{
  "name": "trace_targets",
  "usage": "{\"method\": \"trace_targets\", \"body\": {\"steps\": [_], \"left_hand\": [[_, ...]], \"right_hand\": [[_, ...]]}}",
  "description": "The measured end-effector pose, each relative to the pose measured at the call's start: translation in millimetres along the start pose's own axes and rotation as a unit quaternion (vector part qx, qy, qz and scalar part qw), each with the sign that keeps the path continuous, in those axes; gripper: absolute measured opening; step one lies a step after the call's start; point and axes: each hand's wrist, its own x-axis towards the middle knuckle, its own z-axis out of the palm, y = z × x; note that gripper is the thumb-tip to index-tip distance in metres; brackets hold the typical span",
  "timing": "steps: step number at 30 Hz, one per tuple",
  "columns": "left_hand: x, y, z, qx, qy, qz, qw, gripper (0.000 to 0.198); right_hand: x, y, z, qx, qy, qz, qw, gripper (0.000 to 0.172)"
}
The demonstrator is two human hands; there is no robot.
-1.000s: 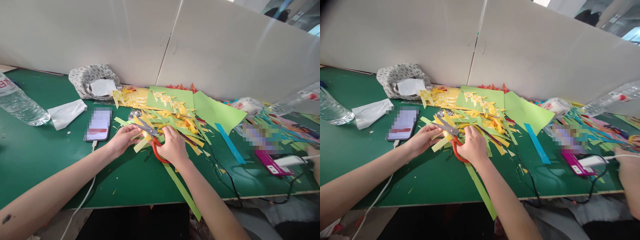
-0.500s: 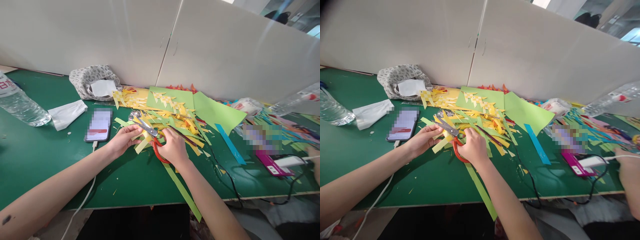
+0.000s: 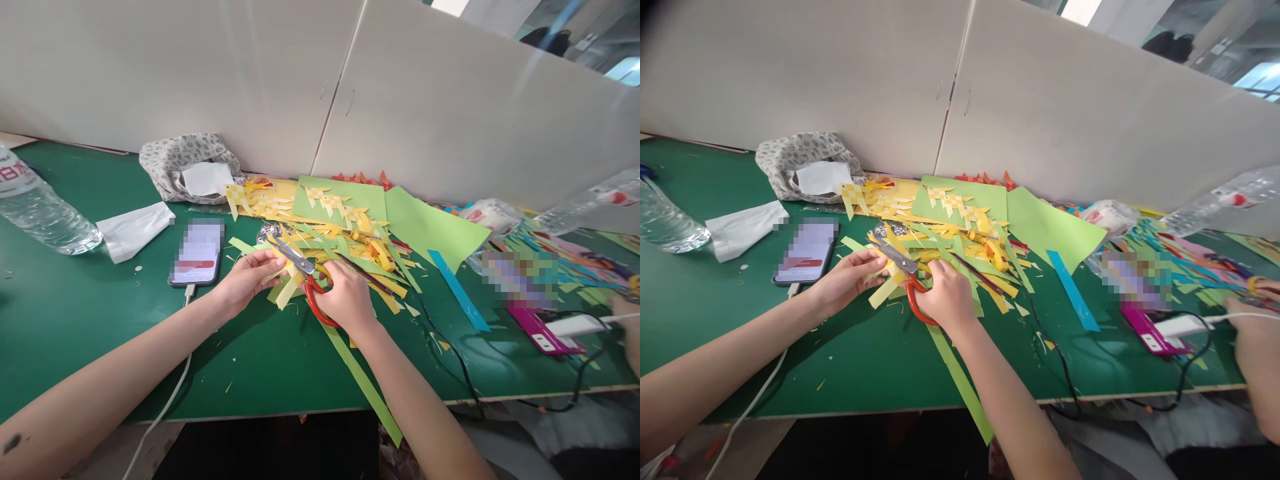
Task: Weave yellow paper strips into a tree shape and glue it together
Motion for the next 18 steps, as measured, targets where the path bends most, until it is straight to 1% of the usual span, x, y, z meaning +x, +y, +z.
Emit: {"method": "trace_targets", "body": {"steps": [7, 9, 11, 13, 16, 18], "left_hand": [[0, 0, 0.1, 0.019, 0.000, 0.006, 1.000, 0.024], [0, 3, 0.4, 0.032, 0.010, 0.017, 0.999, 0.027], [0, 6, 1.0, 0.070, 0.030, 0.041, 0.996, 0.028], [-1, 11, 1.3, 0.124, 0.050, 0.080, 0.988, 0.027], [-2, 17, 0.1, 0.186, 0.052, 0.137, 0.972, 0.025], [-1, 18, -1.5, 0.203, 0.051, 0.148, 0.967, 0.026]], "right_hand": [[1, 3, 0, -0.008, -0.006, -0.001, 1.000, 0.032], [1, 5, 0, -0.005, -0.005, 0.000, 1.000, 0.032], [1, 6, 0, -0.002, -0.001, 0.000, 1.000, 0.033], [1, 7, 0, 0.002, 0.000, -0.001, 1.000, 0.034], [1, 8, 0, 0.004, -0.007, 0.002, 1.000, 0.036], [1, 7, -1, 0.002, -0.018, 0.006, 1.000, 0.037]]}}
